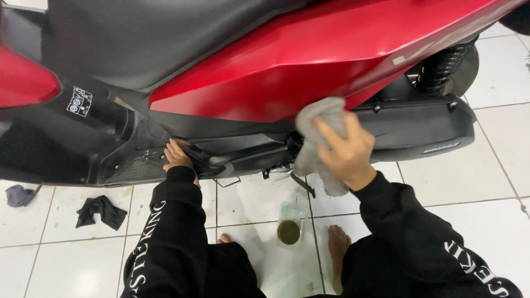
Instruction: The person wipes the red side panel of a scooter with a gray cloth. They hold the scooter's black floorboard with their left hand while scrubbing the bodywork with their right hand.
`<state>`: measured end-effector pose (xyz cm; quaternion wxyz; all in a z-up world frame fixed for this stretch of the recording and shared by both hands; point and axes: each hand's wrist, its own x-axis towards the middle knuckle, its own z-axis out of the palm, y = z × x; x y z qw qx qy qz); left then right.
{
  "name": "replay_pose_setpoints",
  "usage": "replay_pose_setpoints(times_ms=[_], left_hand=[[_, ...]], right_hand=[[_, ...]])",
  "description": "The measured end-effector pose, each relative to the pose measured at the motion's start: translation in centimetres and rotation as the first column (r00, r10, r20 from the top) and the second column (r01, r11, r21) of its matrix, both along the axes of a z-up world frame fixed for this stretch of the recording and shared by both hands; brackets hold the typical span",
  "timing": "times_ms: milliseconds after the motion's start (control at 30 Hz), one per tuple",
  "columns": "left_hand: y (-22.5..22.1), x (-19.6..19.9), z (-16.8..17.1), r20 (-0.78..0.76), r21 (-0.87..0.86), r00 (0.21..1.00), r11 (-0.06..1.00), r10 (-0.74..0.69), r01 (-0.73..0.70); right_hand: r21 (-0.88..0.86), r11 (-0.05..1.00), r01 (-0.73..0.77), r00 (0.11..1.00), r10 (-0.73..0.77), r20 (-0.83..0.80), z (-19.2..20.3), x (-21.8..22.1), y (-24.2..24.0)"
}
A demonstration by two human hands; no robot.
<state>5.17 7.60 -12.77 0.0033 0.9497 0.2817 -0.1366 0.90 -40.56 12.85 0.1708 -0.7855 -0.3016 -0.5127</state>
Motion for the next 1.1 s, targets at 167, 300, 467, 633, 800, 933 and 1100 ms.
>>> replay_pose_setpoints(times_ms=[167,300,467,633,800,933,1100], left_hand=[[-6.6,-3.8,11.4,-0.069,0.012,0.997,1.0,0.028,-0.027],[-6.5,-4.6,11.8,-0.045,-0.035,0.999,0.999,-0.018,0.017],[-5.0,-3.7,8.0,0.078,-0.005,0.996,0.999,-0.042,0.043],[-6.9,-5.6,13.0,-0.008,-0.011,0.997,0.997,-0.076,0.076],[-4.9,-3.3,8.5,-0.113,0.049,0.993,0.998,-0.039,0.044],[-2.7,-3.4,6.2,-0.053,0.057,0.992,0.992,-0.111,0.113],[-2.5,-4.7,9.2,0.008,-0.215,0.987,0.964,-0.159,0.157]], right_hand=[[0.035,0.998,-0.045,0.999,0.045,-0.018,0.3,0.0,1.6],[0.188,0.982,0.006,1.0,-0.008,0.011,2.5,-0.1,0.0],[0.027,0.999,0.02,0.995,-0.017,-0.103,4.2,-2.3,2.0],[0.111,0.989,0.102,0.991,-0.092,-0.093,6.8,-3.6,2.1],[0.106,0.973,0.206,0.958,-0.178,-0.226,9.2,-4.4,0.7],[0.051,0.977,0.207,0.938,-0.183,-0.293,9.8,-5.3,2.5],[0.216,0.941,0.262,0.963,-0.24,-0.122,13.7,-3.9,1.0]])
